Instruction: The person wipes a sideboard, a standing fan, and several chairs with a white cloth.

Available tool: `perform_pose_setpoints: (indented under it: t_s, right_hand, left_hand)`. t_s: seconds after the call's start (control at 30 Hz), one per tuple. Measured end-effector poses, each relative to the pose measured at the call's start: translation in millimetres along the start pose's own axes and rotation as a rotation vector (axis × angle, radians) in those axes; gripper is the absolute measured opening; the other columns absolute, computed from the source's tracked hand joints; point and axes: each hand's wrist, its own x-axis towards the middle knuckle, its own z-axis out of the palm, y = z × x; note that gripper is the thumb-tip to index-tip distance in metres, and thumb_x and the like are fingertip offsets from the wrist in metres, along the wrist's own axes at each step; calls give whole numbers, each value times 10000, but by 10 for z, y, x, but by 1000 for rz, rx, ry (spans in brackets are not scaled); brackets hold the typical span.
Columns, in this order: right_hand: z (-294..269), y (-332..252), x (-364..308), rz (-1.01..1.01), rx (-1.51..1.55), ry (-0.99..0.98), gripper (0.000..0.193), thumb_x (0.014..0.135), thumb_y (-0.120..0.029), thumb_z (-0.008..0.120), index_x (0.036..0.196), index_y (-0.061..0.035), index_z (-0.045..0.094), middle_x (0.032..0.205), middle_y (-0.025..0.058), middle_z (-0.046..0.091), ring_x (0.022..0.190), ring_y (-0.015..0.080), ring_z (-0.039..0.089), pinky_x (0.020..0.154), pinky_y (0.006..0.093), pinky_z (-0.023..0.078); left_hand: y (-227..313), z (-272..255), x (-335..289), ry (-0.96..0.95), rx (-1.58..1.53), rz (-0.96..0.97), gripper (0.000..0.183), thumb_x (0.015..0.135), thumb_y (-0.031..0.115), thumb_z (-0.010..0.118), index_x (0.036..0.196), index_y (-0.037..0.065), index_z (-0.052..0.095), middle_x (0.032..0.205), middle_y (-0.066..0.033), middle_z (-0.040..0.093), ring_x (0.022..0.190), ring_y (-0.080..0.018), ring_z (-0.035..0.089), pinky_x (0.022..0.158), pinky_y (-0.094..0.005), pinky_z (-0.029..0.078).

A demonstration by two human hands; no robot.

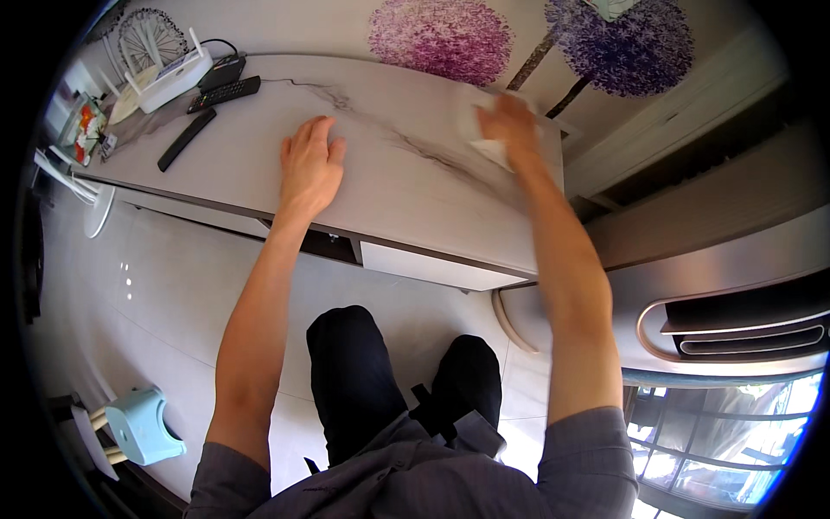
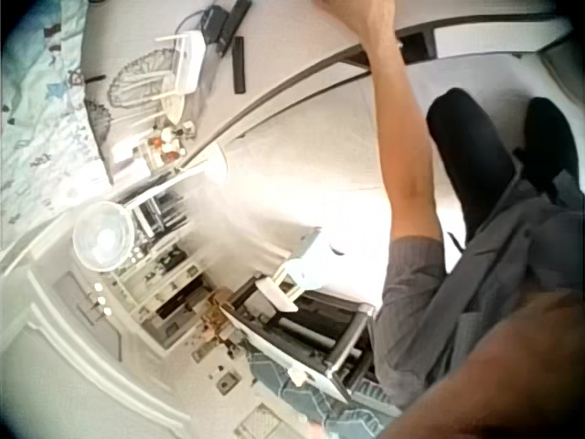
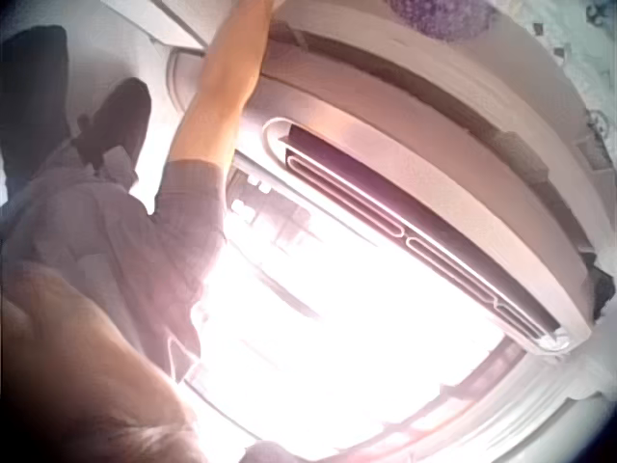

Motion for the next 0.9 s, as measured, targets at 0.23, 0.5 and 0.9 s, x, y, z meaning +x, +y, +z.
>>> perform_pose_setpoints:
  t_s: [0.23, 0.5, 0.9]
  right_hand:
    - [281, -2786, 143, -757, 60, -25, 584, 982, -427, 610, 1395, -15, 582, 1476, 215, 556, 1401, 388, 478, 1149, 517, 392]
    - [-94, -1069, -240, -305, 277, -106, 688, 1016, -505, 529, 1518, -38, 470, 1557, 202, 493, 1484, 353, 407, 1243, 509, 248]
    - [358, -2020, 597, -281, 125, -65, 701, 1042, -544, 474, 1525, -37, 452, 1556, 205, 498, 1463, 394, 432, 1212, 524, 313]
  left_hand:
    - [23, -157, -33, 345, -201, -42, 565, 1048, 287, 582, 1484, -42, 441, 1566, -251, 411, 1448, -419, 401, 1216, -488, 320]
    - [-314, -399, -66, 349, -58, 88, 544, 1030, 335, 623, 1420, -26, 506, 1500, -249, 488, 1380, -444, 454, 1179, -520, 341]
    - [-1004, -598, 27, 524, 49, -164, 514, 1063, 400, 548, 1344, -30, 580, 1314, -226, 627, 1228, -416, 584, 1042, -490, 460]
